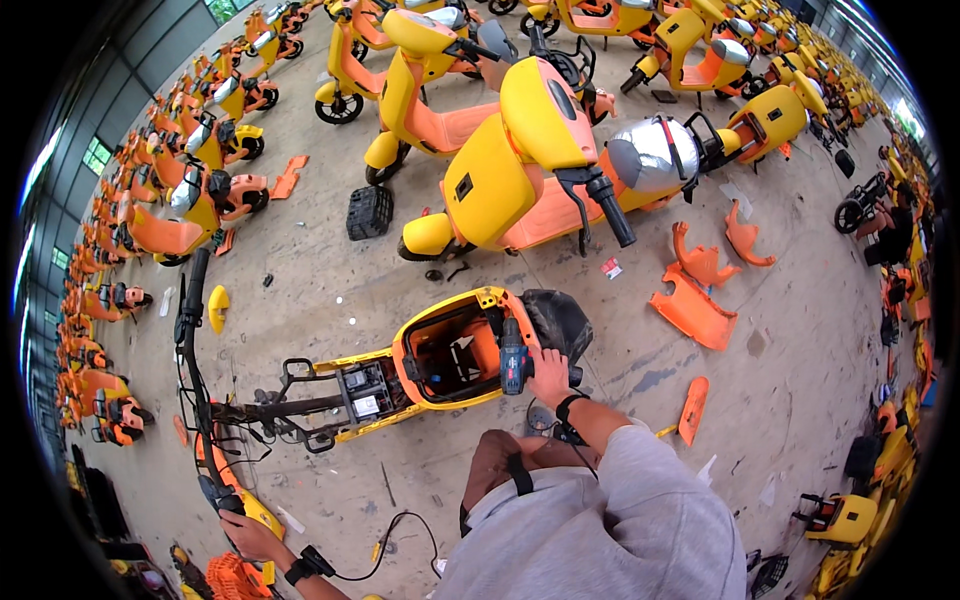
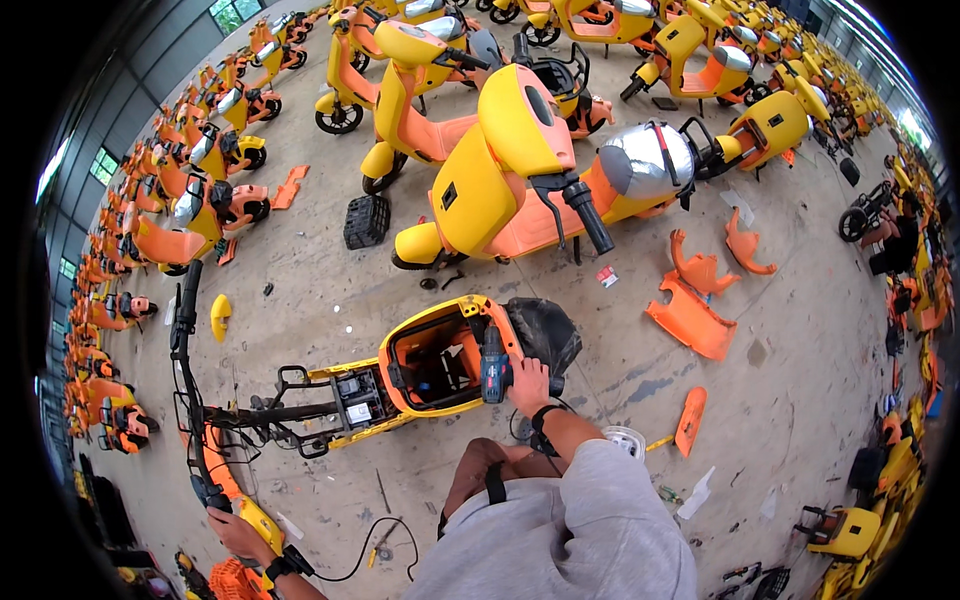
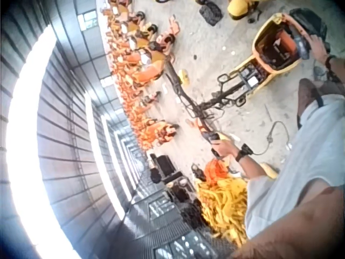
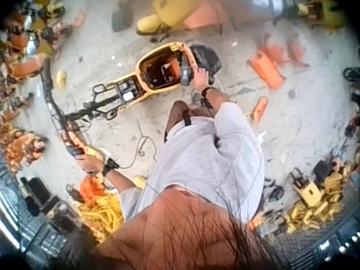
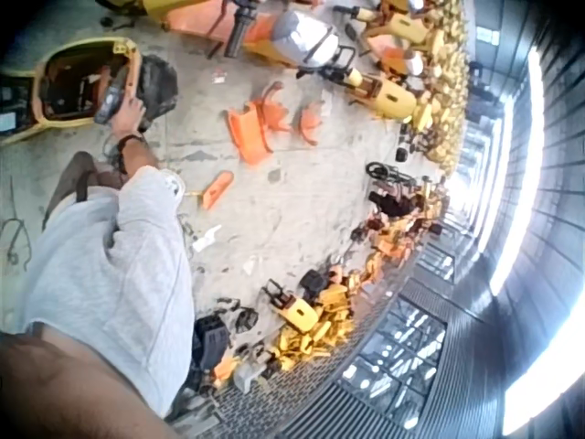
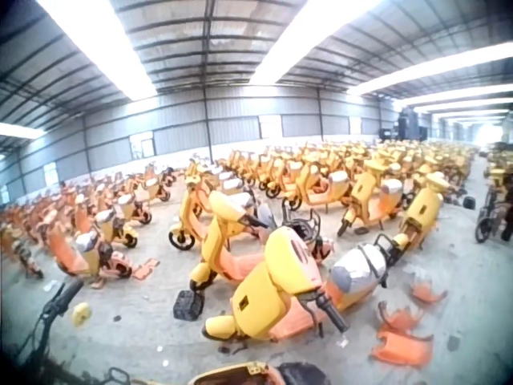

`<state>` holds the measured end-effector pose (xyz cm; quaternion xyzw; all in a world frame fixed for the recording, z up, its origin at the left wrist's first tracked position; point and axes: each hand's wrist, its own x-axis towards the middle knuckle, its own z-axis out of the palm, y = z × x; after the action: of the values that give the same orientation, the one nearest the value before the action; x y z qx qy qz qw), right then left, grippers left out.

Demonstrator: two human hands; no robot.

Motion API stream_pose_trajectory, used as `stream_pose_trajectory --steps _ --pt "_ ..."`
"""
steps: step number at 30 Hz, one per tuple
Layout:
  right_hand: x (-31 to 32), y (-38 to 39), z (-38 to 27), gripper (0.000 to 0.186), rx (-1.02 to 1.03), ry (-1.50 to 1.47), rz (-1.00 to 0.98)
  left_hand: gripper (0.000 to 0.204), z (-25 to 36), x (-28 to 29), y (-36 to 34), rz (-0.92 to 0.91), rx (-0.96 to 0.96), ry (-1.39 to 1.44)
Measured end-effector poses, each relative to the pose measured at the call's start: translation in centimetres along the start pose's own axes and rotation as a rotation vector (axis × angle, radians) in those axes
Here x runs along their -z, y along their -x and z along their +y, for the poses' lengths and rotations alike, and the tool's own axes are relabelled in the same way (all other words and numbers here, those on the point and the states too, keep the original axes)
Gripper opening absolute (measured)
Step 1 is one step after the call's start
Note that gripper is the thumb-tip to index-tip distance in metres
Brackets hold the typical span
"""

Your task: The person uses a power drill to unscrew components from a yellow electric scooter, then stands up to navigate around the workshop floor which is filled with many similar scooters and loose plastic panels.

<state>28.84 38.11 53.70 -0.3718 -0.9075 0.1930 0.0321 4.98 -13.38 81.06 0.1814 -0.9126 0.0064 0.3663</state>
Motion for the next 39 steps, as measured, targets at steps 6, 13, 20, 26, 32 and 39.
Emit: stream_pose_trajectory --steps 6,13,20,26,32,39 --pt "-0.3 -0.2 0.9 0.074 0.025 -0.049 -0.025 0.043 -0.3 -0.5 -0.2 0.011 -0.019 -0.039" --pt "0.9 -0.2 0.8 0.076 0.032 -0.031 -0.118 0.043 -0.3 -0.2 -0.1 0.038 -0.051 -0.024" --pt "2.7 1.1 2.6 0.075 0.180 -0.092 0.044 0.040 0.5 0.3 -0.1 -0.004 -0.054 -0.042" --pt "7.6 2.8 3.5 0.061 0.492 -0.180 0.172 0.020 2.2 3.7 0.8 0.092 -0.480 -0.275" --pt "4.7 7.2 5.4 0.027 0.804 -0.277 -0.233 0.025 2.3 2.8 1.1 0.108 -0.505 -0.351" --pt "-7.5 9.2 4.1 0.034 0.312 -0.101 -0.819 0.022 2.9 2.5 0.6 0.142 -0.468 -0.186"
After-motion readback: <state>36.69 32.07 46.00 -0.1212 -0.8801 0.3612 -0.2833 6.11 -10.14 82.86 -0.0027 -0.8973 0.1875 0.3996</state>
